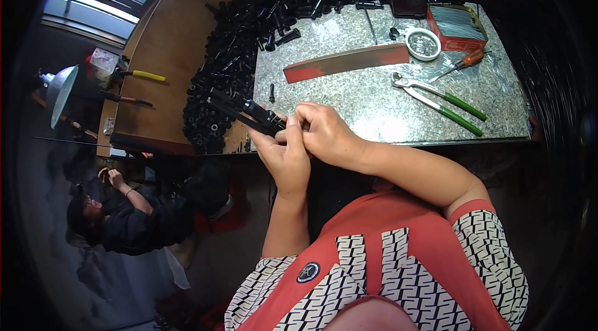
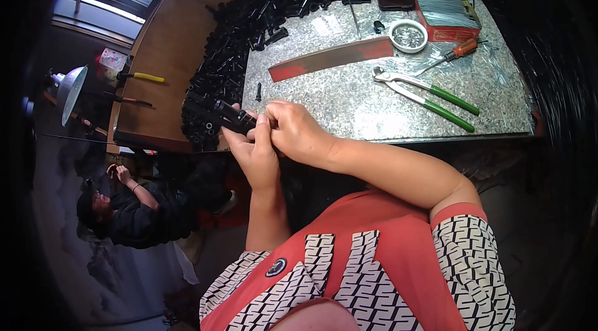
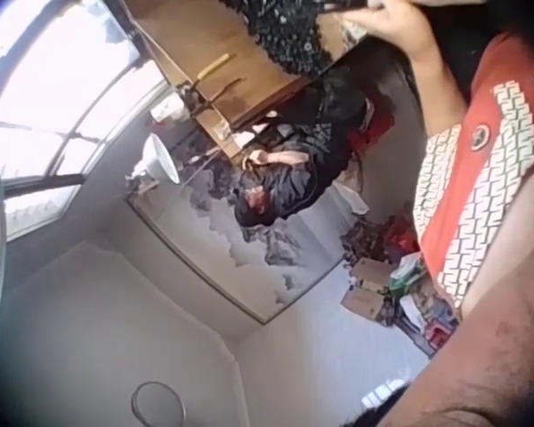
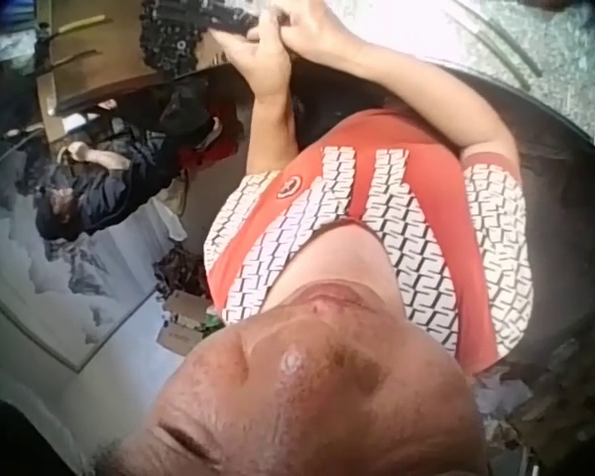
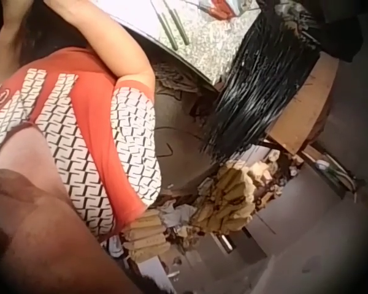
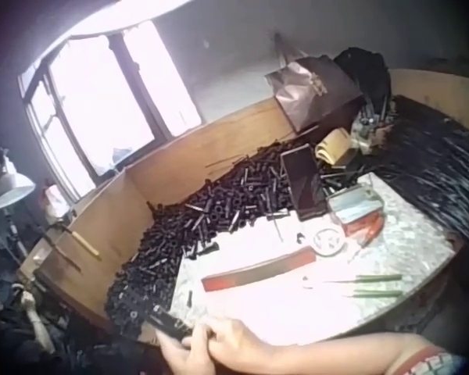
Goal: Assembling and finishing black components, likely wire or cable harnesses, using pliers and a hammer at a workbench.
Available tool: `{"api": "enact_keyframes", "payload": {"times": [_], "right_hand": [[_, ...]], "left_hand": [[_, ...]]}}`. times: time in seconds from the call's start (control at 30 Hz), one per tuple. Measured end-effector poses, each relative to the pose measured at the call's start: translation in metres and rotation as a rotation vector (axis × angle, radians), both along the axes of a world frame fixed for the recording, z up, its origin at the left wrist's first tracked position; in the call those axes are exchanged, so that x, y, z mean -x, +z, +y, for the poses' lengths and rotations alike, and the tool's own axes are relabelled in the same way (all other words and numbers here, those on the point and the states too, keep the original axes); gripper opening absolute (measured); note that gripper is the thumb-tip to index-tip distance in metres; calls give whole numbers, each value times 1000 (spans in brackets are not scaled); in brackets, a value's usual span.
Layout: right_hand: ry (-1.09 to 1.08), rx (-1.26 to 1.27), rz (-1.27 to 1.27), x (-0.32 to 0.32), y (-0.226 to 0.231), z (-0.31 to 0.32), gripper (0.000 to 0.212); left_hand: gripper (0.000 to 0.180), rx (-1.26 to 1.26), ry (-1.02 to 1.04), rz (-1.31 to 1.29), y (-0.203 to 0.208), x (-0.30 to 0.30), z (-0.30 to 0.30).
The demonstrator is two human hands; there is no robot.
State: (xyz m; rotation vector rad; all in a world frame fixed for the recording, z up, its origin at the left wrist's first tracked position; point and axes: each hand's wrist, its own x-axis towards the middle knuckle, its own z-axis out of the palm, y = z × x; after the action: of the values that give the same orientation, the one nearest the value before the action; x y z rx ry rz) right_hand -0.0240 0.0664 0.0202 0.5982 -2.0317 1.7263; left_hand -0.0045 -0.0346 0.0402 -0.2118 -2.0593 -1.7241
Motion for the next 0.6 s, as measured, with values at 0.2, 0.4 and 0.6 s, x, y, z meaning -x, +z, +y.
{"api": "enact_keyframes", "payload": {"times": [0.2,0.4,0.6], "right_hand": [[251,157,-223,-18,10,8,15],[221,98,-266,-12,5,13,15],[339,180,-447,-8,2,14,14]], "left_hand": [[30,-19,-149,-101,18,-2,-22],[22,-22,-259,-124,19,-5,-28],[20,-23,-283,-100,17,-5,-29]]}}
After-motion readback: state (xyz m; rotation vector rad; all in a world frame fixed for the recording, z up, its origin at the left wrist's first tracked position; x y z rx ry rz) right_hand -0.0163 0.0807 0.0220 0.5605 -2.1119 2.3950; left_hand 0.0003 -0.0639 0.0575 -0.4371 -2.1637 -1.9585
